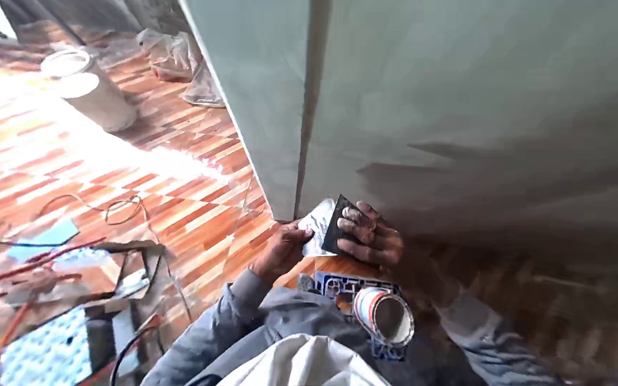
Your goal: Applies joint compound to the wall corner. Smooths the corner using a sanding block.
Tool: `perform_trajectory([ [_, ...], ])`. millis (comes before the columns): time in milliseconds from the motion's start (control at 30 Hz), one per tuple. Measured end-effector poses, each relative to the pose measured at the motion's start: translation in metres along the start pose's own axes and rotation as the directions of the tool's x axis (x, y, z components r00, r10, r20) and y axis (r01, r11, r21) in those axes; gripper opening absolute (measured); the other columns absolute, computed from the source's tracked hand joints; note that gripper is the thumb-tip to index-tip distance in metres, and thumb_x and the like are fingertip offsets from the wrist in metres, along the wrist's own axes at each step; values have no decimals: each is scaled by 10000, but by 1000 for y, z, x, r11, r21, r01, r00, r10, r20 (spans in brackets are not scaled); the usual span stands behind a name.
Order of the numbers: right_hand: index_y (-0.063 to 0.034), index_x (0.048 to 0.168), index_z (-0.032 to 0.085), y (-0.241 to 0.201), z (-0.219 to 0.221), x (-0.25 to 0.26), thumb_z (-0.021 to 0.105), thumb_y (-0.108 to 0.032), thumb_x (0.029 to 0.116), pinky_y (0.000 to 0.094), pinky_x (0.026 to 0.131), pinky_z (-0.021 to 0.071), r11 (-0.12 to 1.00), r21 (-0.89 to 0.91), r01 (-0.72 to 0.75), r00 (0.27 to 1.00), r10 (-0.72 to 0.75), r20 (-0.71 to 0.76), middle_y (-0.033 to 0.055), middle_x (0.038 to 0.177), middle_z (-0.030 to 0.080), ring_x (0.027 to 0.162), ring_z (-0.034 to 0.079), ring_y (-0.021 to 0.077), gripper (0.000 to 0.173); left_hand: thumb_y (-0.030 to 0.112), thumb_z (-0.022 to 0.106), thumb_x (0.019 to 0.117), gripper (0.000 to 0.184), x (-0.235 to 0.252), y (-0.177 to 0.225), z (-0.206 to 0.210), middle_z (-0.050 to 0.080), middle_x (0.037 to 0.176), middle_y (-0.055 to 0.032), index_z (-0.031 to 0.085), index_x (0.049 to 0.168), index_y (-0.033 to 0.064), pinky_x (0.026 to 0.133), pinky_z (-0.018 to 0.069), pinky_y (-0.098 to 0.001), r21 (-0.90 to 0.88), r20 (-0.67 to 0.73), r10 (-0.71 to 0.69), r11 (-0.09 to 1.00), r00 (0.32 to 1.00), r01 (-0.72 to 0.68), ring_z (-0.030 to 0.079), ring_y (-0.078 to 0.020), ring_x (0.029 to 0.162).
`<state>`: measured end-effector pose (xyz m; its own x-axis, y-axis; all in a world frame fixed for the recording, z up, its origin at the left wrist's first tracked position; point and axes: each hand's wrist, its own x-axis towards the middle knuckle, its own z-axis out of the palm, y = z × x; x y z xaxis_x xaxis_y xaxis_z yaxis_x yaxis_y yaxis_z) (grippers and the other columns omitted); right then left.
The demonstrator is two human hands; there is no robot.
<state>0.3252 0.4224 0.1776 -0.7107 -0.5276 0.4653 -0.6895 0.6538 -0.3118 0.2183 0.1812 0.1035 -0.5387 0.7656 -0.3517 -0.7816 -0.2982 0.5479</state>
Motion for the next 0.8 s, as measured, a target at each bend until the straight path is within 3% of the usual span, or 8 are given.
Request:
perform_trajectory([
  [133, -201, 1442, 596, 4, -15, -7, 483, -133, 1073, 564, 1252, 240, 994, -83, 71, 980, -54, 194, 141, 1501, 549, 1469, 421, 326, 392, 12, 490, 981, 298, 11, -4, 17, 727, 1061, -120, 586, 1263, 16, 861, 598, -417, -7, 205, 1, 1000, 979, 0, 717, -211, 942],
  [233, -193, 1456, 572, 0, -6, -18, 462, -190, 1082, 569, 1240, 255, 991, -130, -39, 995, 51, 85, 152, 1501, 544, 1465, 419, 344, 390, -21, 523, 964, 338, 21, -7, 25, 708, 1108, -148, 549, 1302, -15, 893, 590, -459, -7, 218, 98, 995, 971, -99, 708, -241, 983],
  [367, -178, 1475, 537, -22, 19, -23, 398, -87, 1078, 540, 1250, 270, 949, -179, -260, 965, 247, -92, 128, 1531, 519, 1482, 399, 330, 430, -34, 543, 946, 321, 26, -10, 22, 709, 1102, -162, 569, 1266, -40, 891, 590, -463, 13, 213, 139, 989, 967, -145, 708, -249, 983],
  [533, -70, 1449, 562, -49, 59, -32, 470, -98, 1037, 446, 1232, 350, 807, -193, -558, 813, 485, -324, 147, 1506, 543, 1449, 458, 297, 424, -13, 566, 954, 353, 20, -1, 17, 703, 1113, -166, 541, 1305, -19, 895, 592, -473, -20, 277, 98, 995, 956, -96, 710, -259, 984],
  [633, -20, 1318, 673, -72, 110, -48, 556, 98, 857, 473, 1055, 521, 579, -81, -811, 567, 744, -354, 145, 1361, 664, 1266, 638, 311, 489, 60, 647, 943, 389, 8, 36, 44, 711, 1103, -127, 539, 1315, 19, 888, 600, -449, -17, 380, 184, 981, 907, -192, 714, -227, 975],
  [667, 26, 1260, 694, -78, 132, -53, 523, 126, 861, 480, 982, 564, 448, 61, -892, 386, 826, -411, 174, 1260, 710, 1156, 699, 312, 446, 31, 616, 959, 364, 7, 47, 51, 709, 1091, -130, 537, 1313, 1, 879, 604, -442, 10, 383, 223, 969, 897, -245, 714, -224, 959],
  [733, 106, 1204, 648, -87, 135, -51, 490, -9, 990, 454, 954, 548, 119, 471, -874, -99, 906, -412, 200, 1127, 715, 1055, 694, 263, 290, -23, 551, 985, 311, 16, 63, 52, 708, 1058, -138, 519, 1295, -20, 834, 621, -422, 56, 333, 308, 937, 891, -345, 721, -220, 915],
  [800, 89, 1237, 594, -98, 121, -37, 590, -132, 996, 372, 927, 600, 105, 772, -627, -382, 823, -421, 161, 1114, 697, 1016, 700, 175, 327, -38, 532, 991, 286, 22, 72, 38, 706, 1049, -128, 541, 1277, -27, 830, 616, -405, 134, 271, 376, 897, 886, -422, 712, -211, 914],
])
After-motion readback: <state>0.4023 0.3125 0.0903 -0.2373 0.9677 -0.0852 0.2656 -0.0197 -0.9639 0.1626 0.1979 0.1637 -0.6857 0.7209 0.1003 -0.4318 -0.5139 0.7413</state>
